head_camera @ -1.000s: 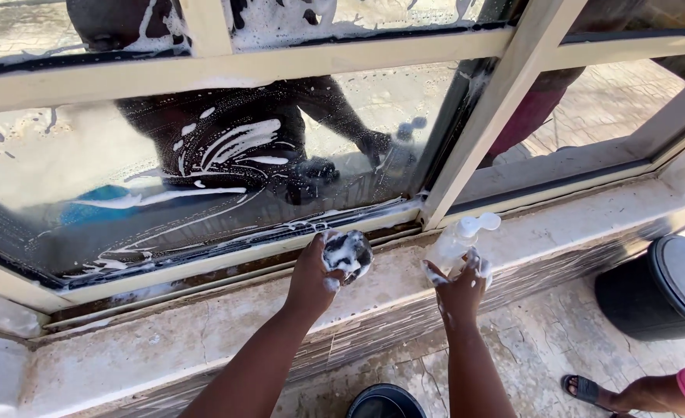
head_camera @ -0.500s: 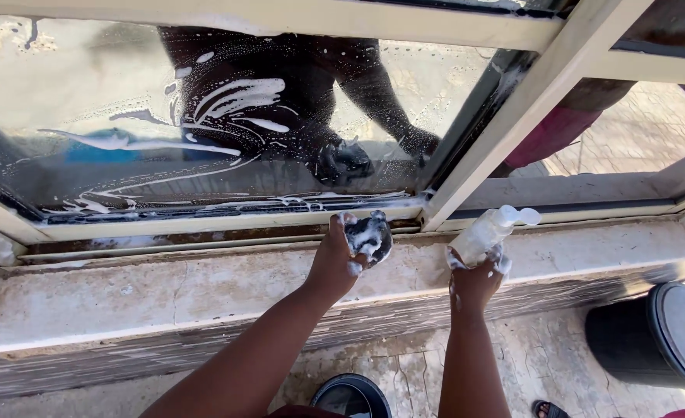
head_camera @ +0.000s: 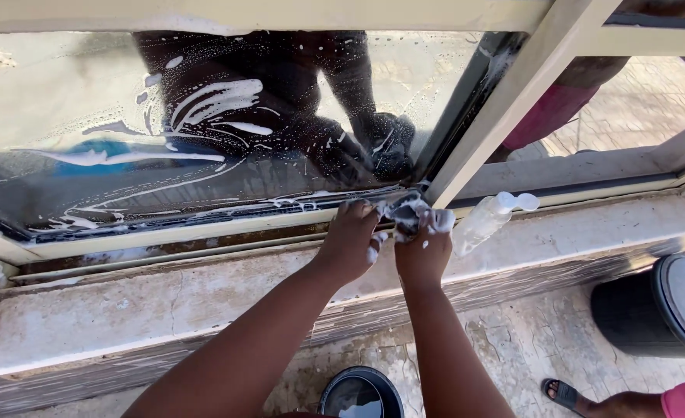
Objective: The recorder is cleaning a glass window using a soapy sponge and a rag.
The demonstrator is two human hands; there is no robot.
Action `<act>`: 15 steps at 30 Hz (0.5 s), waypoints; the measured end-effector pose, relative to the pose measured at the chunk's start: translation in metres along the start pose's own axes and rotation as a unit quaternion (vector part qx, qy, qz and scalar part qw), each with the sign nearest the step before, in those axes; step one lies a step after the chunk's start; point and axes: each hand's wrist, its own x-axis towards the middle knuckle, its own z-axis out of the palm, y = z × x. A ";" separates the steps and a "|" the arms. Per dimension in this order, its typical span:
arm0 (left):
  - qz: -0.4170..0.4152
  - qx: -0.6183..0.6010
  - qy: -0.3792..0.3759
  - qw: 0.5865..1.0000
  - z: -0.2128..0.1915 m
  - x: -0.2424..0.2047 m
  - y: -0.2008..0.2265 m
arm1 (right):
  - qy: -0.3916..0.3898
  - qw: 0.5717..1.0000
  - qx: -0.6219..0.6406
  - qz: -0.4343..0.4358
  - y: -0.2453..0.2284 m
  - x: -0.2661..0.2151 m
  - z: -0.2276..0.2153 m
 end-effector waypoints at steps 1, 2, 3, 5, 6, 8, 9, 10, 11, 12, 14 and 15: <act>0.040 0.104 0.017 0.994 -0.009 0.008 0.006 | -0.071 0.995 -0.036 0.059 -0.001 0.014 -0.002; 0.080 0.207 0.032 0.974 -0.018 0.015 0.011 | -0.142 0.980 -0.072 0.118 -0.003 0.027 -0.004; 0.085 0.204 0.027 0.975 -0.016 0.014 0.008 | -0.140 0.979 -0.077 0.124 0.006 0.013 0.008; 0.083 0.295 -0.029 0.951 -0.016 0.017 0.001 | -0.240 0.954 -0.109 0.142 0.024 -0.005 0.035; 0.087 0.294 -0.026 0.952 -0.015 0.018 -0.006 | -0.235 0.955 -0.112 0.141 0.022 -0.002 0.033; 0.119 0.333 -0.020 0.935 -0.011 0.011 -0.022 | -0.259 0.953 -0.115 0.108 0.013 -0.003 0.029; 0.122 0.333 -0.020 0.935 -0.013 0.011 -0.024 | -0.257 0.953 -0.116 0.110 0.009 0.004 0.026; 0.137 0.331 -0.011 0.934 -0.015 0.010 -0.026 | -0.210 0.967 -0.096 0.108 0.006 0.010 0.023; 0.150 0.329 -0.004 0.932 -0.017 0.009 -0.027 | -0.164 0.978 -0.075 0.107 0.002 0.016 0.020; 0.153 0.328 -0.004 0.932 -0.018 0.012 -0.029 | -0.162 0.978 -0.077 0.109 0.012 0.011 0.033; 0.154 0.312 -0.010 0.937 -0.017 0.010 -0.031 | -0.138 0.961 -0.052 0.233 0.032 -0.007 0.056; 0.155 0.309 -0.012 0.938 -0.016 0.010 -0.032 | -0.138 0.961 -0.055 0.234 0.031 -0.007 0.057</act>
